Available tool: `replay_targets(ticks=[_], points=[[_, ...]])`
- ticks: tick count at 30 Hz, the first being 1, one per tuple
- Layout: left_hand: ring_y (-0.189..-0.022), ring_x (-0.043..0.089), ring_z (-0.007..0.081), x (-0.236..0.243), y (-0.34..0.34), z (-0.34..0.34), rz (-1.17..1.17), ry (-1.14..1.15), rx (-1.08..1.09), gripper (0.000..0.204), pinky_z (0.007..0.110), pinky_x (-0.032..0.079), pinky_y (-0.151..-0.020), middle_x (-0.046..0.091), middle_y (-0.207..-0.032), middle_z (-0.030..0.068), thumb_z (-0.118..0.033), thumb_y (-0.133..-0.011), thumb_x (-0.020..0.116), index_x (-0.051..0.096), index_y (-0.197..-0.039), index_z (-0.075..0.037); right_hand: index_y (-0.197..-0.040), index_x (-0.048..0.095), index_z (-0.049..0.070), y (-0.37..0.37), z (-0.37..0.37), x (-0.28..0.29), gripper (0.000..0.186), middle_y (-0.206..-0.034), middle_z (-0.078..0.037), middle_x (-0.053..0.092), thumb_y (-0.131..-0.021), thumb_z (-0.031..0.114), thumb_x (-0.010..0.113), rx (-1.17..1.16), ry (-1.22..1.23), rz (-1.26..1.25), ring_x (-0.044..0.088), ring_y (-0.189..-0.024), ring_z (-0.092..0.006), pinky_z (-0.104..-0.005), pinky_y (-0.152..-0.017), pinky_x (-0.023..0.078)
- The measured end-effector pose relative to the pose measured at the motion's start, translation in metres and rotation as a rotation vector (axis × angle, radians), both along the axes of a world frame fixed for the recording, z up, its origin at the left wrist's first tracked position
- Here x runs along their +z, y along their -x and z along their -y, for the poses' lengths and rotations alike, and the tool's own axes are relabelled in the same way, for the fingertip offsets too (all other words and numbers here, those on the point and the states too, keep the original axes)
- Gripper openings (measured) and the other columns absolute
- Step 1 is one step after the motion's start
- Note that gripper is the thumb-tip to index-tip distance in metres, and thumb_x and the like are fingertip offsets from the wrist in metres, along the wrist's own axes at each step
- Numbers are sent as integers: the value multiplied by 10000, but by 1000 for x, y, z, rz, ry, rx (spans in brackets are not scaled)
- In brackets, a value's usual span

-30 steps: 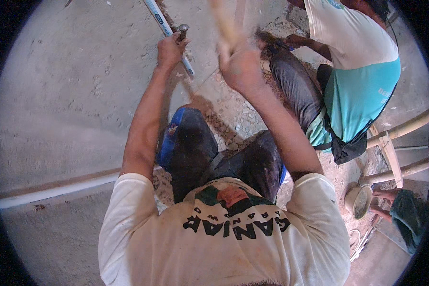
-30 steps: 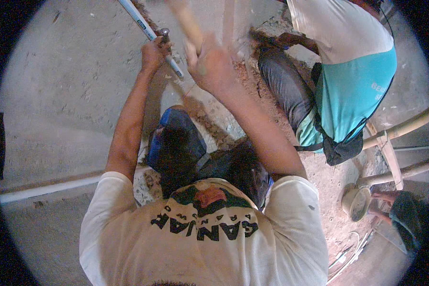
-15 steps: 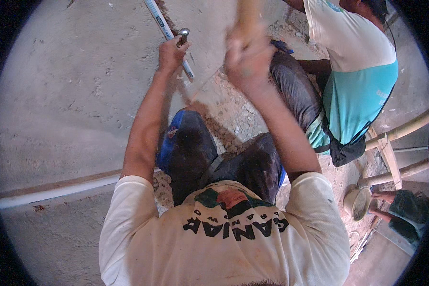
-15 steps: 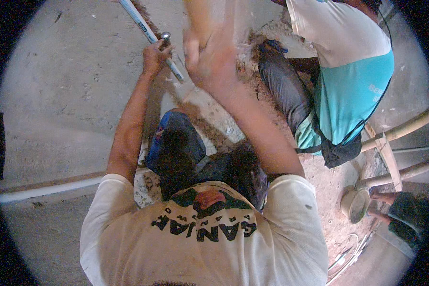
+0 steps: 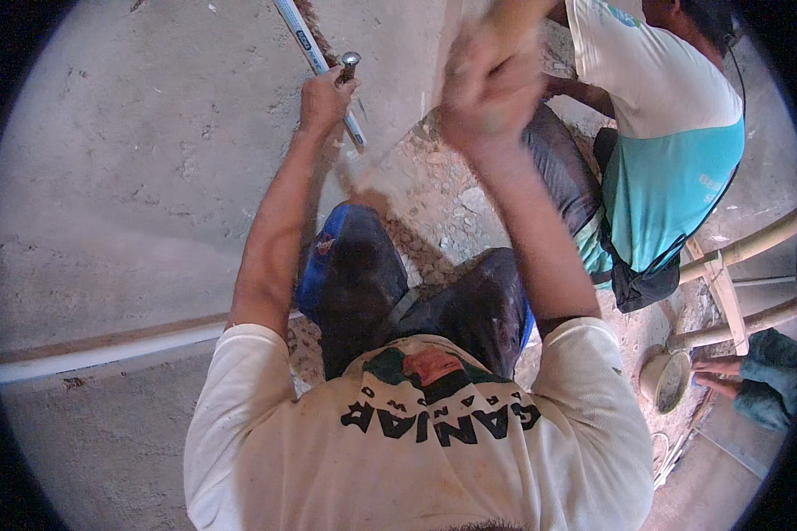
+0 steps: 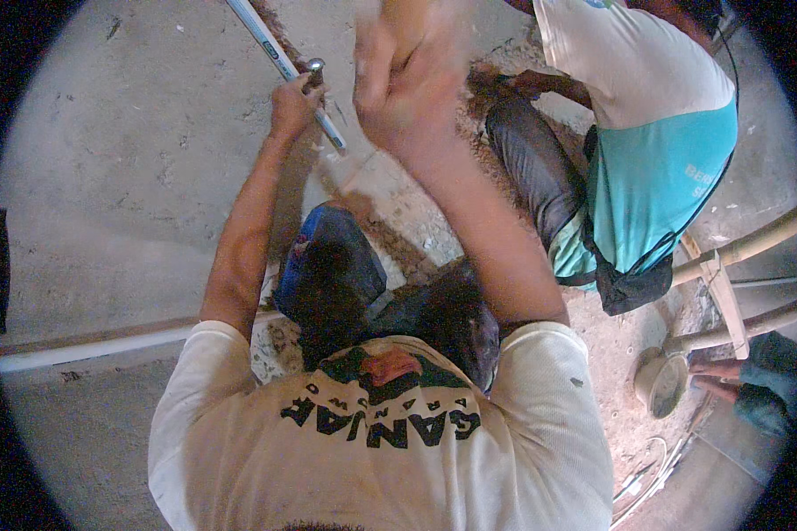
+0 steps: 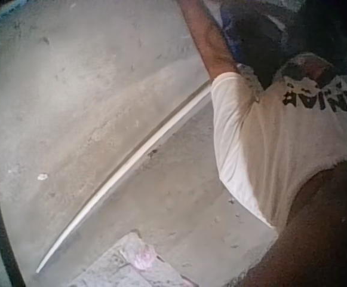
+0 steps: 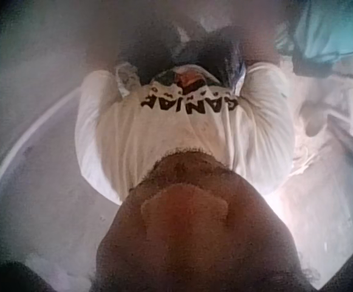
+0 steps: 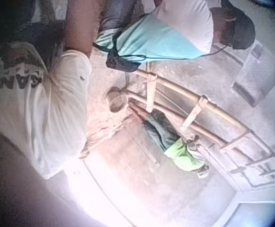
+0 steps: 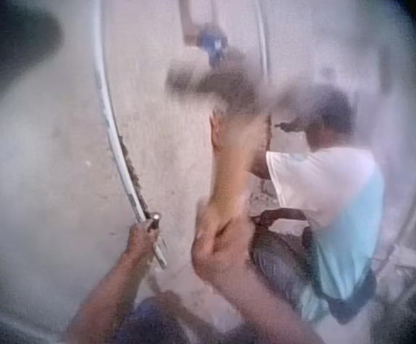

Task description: The person measures a wall with a tape measure, then uses a hammer and a piece of rebar as a chisel to chip away concrete from a wall where a pipe is being installed.

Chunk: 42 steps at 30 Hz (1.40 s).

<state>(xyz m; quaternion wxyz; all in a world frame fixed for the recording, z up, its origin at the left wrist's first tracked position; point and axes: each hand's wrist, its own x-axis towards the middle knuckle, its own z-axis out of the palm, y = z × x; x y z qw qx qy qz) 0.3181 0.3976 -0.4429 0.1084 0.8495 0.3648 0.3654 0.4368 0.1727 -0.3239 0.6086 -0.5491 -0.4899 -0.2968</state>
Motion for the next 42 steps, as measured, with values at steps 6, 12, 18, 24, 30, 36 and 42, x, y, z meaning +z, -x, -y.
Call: replay_targets(ticks=[6,12,18,24,30,36,42], points=[[-825,647,374,3,5,4,-56,81,-21,322,428,503,-740,662,-854,210,-262,-798,703,669,-1012,-23,-1021,587,15,-18,13,-60,327,-902,-228,626,-907,321,560,91,1041,-345,614,-829,-409,-460,-742,482],[-813,657,354,11,8,4,-112,107,31,298,430,504,-723,668,-845,205,-257,-801,701,674,-990,-28,-1064,525,-61,-13,36,45,392,-801,-245,598,-909,298,560,173,153,-134,581,-708,-376,-451,-634,469],[-811,658,349,14,-3,11,-48,201,-34,265,434,505,-714,669,-837,201,-249,-809,693,665,-956,-30,-1109,507,-40,-9,-4,-68,420,-910,-295,617,-904,323,548,-13,565,-158,597,-750,-498,-527,-653,481],[-756,660,336,-13,9,-11,-10,-62,-62,248,424,509,-694,663,-783,186,-255,-823,672,659,-949,-41,-1037,526,-15,-21,26,-49,361,-869,-270,629,-899,317,551,164,658,-145,608,-763,-469,-530,-652,474],[-764,661,342,2,5,3,-42,47,6,262,414,514,-697,667,-807,189,-231,-804,690,666,-984,-42,-936,515,9,-10,24,41,272,-683,-214,541,-888,273,561,-130,36,214,550,-667,-457,-517,-583,418],[-832,649,366,-14,-3,-13,-42,139,-52,270,416,509,-745,665,-862,204,-206,-798,695,666,-1026,-65,-1037,573,15,-9,-9,-83,303,-844,-238,611,-920,290,523,125,770,-236,600,-814,-436,-480,-700,469],[-807,647,366,0,7,-2,-3,74,-2,244,423,504,-722,663,-836,194,-210,-810,677,664,-1009,-71,-1105,579,8,-21,24,7,347,-901,-251,620,-929,302,523,179,488,-167,604,-804,-431,-447,-728,478]])
